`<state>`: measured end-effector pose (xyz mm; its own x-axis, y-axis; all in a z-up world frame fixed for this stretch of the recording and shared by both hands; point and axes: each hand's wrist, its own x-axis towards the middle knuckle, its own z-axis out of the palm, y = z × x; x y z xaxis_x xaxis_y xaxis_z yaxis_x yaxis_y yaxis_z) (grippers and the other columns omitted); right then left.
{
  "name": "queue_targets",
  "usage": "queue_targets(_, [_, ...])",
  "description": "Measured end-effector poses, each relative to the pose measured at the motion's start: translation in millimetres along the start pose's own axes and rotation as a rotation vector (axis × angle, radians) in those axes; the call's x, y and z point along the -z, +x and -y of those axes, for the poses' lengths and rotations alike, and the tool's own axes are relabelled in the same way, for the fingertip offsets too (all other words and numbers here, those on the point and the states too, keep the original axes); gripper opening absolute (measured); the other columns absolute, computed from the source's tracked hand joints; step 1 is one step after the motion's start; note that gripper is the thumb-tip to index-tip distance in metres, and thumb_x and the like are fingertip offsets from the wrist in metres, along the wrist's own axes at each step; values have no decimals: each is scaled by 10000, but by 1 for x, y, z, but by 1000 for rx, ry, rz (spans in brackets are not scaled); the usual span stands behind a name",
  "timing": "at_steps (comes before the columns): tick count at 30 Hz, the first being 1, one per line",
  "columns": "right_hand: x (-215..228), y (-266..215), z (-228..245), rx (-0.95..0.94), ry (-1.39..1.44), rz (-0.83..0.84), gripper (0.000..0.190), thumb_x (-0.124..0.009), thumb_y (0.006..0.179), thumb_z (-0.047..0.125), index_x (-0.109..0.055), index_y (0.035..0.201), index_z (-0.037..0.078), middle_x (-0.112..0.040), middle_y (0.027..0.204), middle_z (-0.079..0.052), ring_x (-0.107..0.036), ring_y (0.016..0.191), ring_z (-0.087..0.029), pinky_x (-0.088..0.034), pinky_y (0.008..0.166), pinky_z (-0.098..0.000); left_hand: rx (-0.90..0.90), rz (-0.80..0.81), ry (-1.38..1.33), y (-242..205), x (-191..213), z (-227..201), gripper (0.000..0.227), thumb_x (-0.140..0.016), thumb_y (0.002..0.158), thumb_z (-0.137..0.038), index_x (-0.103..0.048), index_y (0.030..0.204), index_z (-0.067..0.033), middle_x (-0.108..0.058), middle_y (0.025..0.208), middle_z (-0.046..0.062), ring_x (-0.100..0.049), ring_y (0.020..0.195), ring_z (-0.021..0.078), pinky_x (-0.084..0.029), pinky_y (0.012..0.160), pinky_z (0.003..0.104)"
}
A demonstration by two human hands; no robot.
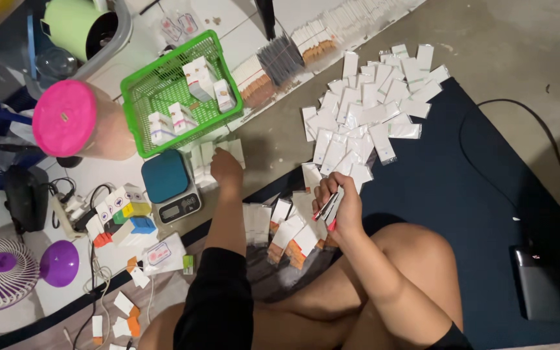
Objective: The person places white rectangular packages into clear plastic bags by hand while sitting on the floor.
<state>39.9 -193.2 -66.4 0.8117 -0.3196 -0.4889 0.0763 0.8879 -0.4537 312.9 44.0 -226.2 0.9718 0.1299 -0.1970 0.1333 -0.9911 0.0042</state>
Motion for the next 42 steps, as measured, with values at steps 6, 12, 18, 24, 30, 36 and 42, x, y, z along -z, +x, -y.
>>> queue_targets(6, [2,7,-2,7,-64,-12,351,-617,1094,314,-456,812,183,-405,578,-47,-443,509,-236,-537,448,-445,-20,-171,-468,-37,34,15,365,-676,1062,-38,-719,1400,92,-741,1258,269,-777,1226,449,-653,1062,577])
queue_targets(12, [-12,-4,-9,-39,-276,38,353,-626,1129,274,-527,838,100,-664,723,-189,-741,634,-299,-669,541,-508,345,99,-1731,-124,91,-4,525,-928,992,-173,-646,1339,103,-671,1173,202,-638,1086,255,-583,1010,527])
queue_targets(18, [-35,-36,-11,94,-728,318,343,-828,1019,133,-792,1341,20,-780,749,-239,-715,396,-286,-542,302,-348,169,180,-1680,-243,160,-23,638,-998,918,-298,-762,1382,72,-746,968,162,-774,830,269,-565,883,452])
queue_targets(24, [-10,-29,-28,153,-687,362,266,-861,987,68,-827,1232,-29,-744,714,-196,-552,361,-167,-409,288,-286,-51,102,-1810,-240,35,23,360,-982,913,-12,-888,1260,-18,-877,1174,116,-743,1100,162,-606,1039,445])
queue_targets(30, [-11,-38,-30,19,-503,379,157,-861,954,-12,-789,1093,-31,-788,809,-155,-471,349,-104,-413,330,-238,-69,98,-1647,-323,192,-5,253,-1074,811,-128,-891,980,-82,-862,951,55,-783,923,141,-591,991,352])
queue_targets(36, [-9,-32,-38,65,-505,349,143,-851,960,-20,-812,1094,-54,-677,660,-130,-511,322,-156,-423,325,-283,-255,-3,-1419,-302,168,10,303,-1068,840,-231,-894,1052,-104,-866,1026,54,-760,1030,137,-566,1059,361])
queue_targets(42, [-26,-51,-21,51,-546,373,177,-837,959,-38,-831,1128,-93,-655,669,-121,-503,337,-142,-434,342,-284,54,-5,-1412,-302,161,6,580,-1108,760,-401,-855,1093,1,-834,1019,180,-776,923,267,-585,1012,520])
